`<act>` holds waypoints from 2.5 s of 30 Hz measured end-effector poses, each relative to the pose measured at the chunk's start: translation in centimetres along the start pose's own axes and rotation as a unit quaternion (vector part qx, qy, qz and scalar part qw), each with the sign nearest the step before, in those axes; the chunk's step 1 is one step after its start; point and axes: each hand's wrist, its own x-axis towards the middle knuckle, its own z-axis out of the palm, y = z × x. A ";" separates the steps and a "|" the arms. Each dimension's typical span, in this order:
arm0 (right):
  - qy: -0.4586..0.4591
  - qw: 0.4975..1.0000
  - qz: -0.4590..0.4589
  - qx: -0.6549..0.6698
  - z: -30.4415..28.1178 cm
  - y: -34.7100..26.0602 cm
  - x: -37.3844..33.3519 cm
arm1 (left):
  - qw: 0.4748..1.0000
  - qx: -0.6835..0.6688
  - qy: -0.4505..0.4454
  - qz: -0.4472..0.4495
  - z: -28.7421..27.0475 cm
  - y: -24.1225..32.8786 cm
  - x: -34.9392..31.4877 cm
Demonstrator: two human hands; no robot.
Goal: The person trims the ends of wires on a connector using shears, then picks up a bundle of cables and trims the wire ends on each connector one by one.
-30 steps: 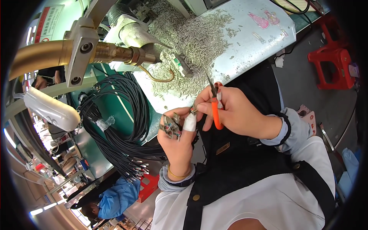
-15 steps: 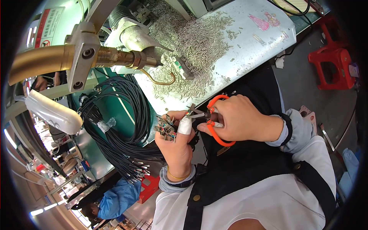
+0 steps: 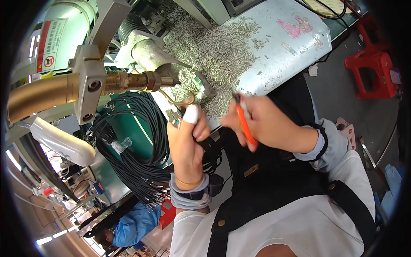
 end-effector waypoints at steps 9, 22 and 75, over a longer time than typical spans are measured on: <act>0.091 0.985 -0.099 -0.106 -1.1 -2.3 5.4 | 0.999 0.009 -0.028 -0.032 -0.4 0.9 2.5; 0.103 0.970 -0.149 -0.163 -1.1 -1.9 5.9 | 0.998 0.009 -0.045 -0.052 -1.0 1.5 2.8; -0.040 0.993 0.044 -0.105 0.2 -1.2 -0.2 | 0.745 0.509 -0.017 0.431 0.0 -2.7 -5.5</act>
